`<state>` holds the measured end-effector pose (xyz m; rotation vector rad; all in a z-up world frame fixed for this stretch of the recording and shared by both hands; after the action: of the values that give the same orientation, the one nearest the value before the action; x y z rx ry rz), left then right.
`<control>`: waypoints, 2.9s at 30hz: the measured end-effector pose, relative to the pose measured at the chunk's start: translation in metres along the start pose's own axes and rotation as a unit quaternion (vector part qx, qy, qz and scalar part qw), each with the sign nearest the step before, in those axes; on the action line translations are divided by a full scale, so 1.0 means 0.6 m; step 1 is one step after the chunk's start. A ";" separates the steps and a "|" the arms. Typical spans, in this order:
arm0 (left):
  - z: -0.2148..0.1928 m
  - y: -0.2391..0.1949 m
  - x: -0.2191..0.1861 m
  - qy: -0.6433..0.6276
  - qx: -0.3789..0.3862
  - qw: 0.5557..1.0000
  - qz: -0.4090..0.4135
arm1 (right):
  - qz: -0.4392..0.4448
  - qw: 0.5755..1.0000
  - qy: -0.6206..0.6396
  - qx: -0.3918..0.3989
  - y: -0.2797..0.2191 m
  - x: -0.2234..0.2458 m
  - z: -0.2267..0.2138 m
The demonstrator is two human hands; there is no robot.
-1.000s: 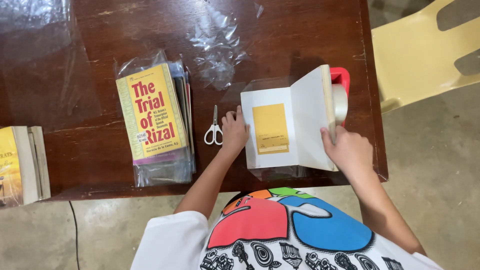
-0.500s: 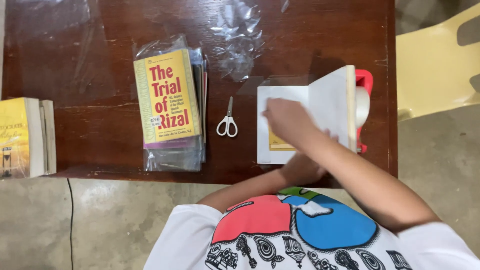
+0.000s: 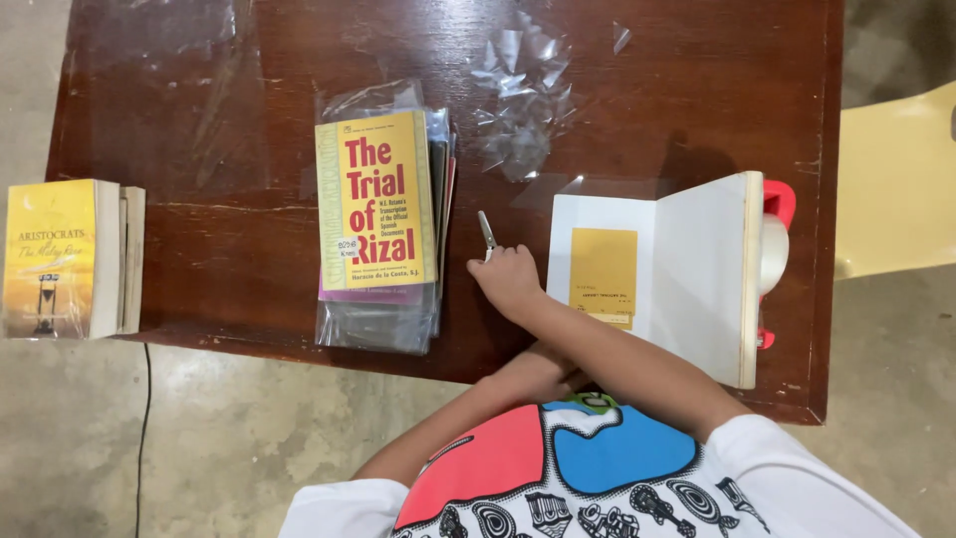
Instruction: The person cuts a plastic sheet with scissors, wraps a book titled 'A History of the Philippines' in the plastic, and secures it with tape. They then place a yellow card inside the cover and trim excess plastic from the edges.
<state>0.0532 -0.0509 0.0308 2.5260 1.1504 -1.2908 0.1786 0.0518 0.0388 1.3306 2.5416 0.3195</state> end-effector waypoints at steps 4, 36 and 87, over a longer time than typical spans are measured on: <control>-0.111 -0.054 0.004 -0.112 0.093 0.989 -0.009 | 0.027 1.000 0.006 -0.001 0.012 -0.042 -0.025; -0.275 0.394 0.280 -0.019 0.098 0.995 -0.003 | 0.300 0.695 0.365 0.542 -0.063 -0.492 0.150; -0.296 0.383 0.294 -0.142 0.110 0.984 -0.017 | 0.155 0.972 -0.107 0.141 -0.059 -0.330 0.029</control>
<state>0.3851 -0.0440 -0.0408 2.3617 1.0427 -1.8082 0.2655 -0.1303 0.0358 1.7661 2.2579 -0.1312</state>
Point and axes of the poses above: each hand's wrist, its own y-axis towards the middle knuckle, its own z-axis out of the palm, x = y × z, the point moved 10 cm from there along y, towards the middle knuckle, and after that the axes turned 9 degrees about -y, right-handed, at the moved point
